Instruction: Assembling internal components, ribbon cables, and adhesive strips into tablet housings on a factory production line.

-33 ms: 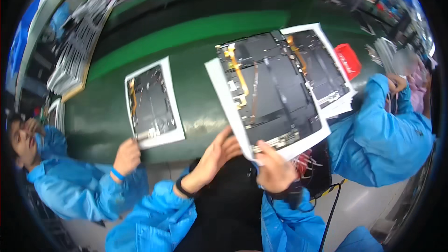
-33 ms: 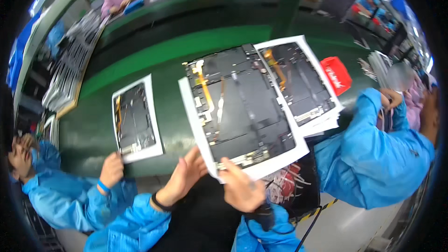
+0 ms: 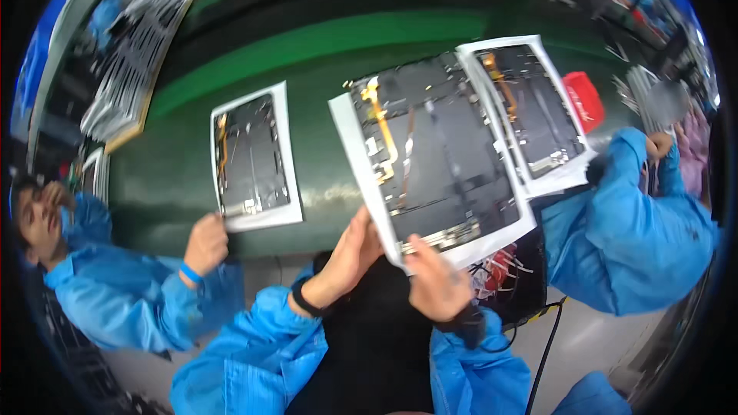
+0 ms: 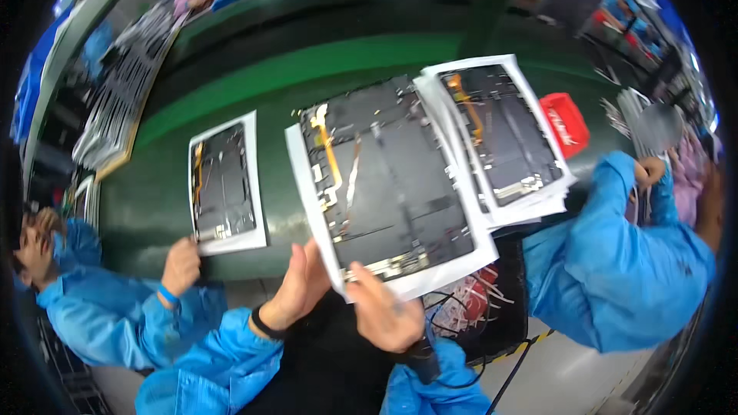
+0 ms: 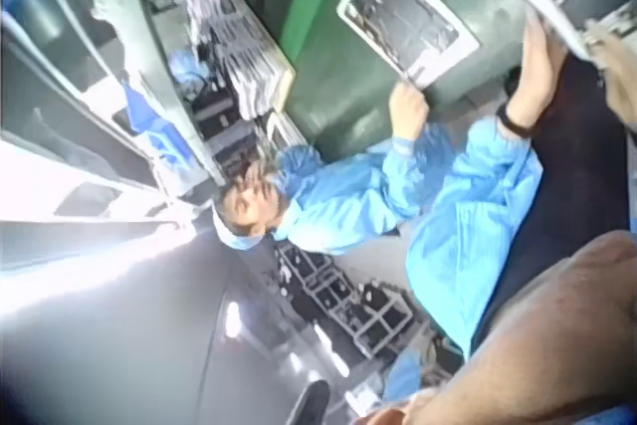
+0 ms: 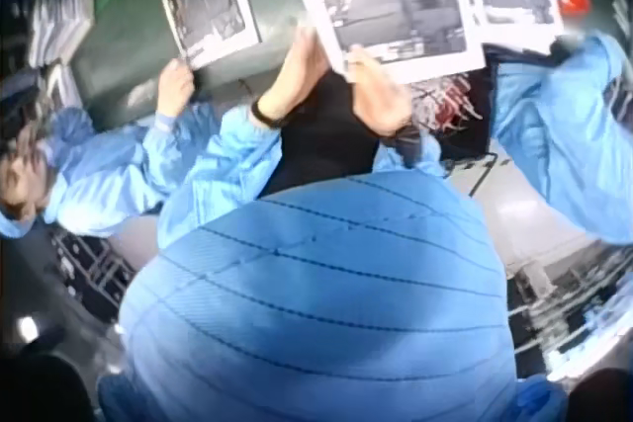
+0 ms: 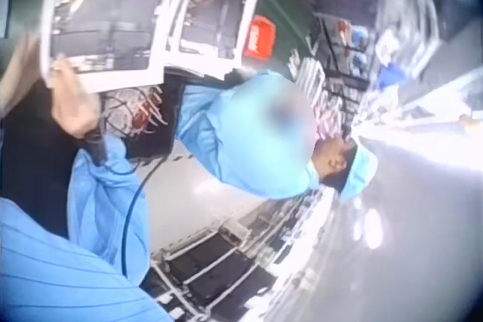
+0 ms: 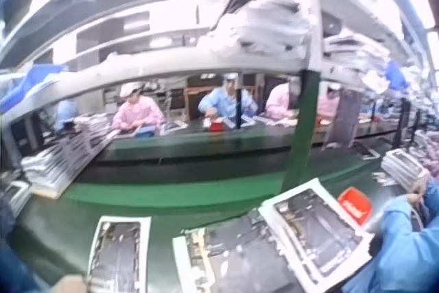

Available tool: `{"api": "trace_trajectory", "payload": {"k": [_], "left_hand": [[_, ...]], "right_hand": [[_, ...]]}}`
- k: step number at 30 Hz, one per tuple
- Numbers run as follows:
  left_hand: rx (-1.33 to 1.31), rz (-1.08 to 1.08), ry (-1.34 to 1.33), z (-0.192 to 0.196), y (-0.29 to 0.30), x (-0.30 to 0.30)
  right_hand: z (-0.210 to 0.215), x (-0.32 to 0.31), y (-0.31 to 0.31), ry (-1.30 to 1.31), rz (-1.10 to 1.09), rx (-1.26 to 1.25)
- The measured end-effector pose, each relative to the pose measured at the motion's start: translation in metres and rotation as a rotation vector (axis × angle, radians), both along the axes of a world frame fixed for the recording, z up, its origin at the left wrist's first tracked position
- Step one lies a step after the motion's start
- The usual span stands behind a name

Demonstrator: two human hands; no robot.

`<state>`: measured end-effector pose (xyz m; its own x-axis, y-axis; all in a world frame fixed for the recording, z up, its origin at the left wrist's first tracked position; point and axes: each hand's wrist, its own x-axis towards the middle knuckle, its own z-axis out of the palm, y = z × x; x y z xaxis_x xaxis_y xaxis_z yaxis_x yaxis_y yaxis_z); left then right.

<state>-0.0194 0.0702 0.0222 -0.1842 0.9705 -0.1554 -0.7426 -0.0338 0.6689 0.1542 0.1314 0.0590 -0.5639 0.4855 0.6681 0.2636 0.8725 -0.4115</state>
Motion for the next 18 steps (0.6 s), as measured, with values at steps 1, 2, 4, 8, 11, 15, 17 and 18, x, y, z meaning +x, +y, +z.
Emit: {"api": "trace_trajectory", "payload": {"k": [1,2,4,8,11,15,17,18], "left_hand": [[-0.085,0.118,0.138,-0.003,0.002,-0.001],[-0.172,0.231,0.269,-0.008,0.002,-0.001],[-0.213,0.283,0.479,-0.013,-0.003,-0.009],[-0.183,0.165,0.362,-0.042,-0.056,-0.021],[-0.21,0.074,0.402,-0.044,-0.071,-0.012],[-0.228,0.144,0.642,-0.048,-0.083,-0.007],[-0.43,0.108,0.628,-0.035,-0.097,-0.012],[-0.443,0.206,0.76,-0.033,-0.099,-0.013]], "right_hand": [[-0.009,-0.005,-0.01,0.026,0.065,-0.038],[-0.017,-0.007,-0.018,0.046,0.128,-0.072],[-0.012,-0.001,-0.024,-0.087,0.306,-0.323],[0.009,0.011,0.005,0.009,0.431,-0.409],[0.004,-0.03,0.042,-0.125,0.161,-0.456],[-0.036,-0.082,0.072,-0.284,0.147,-0.436],[-0.046,-0.093,0.074,-0.331,0.149,-0.379],[-0.049,-0.094,0.072,-0.346,0.125,-0.365]]}}
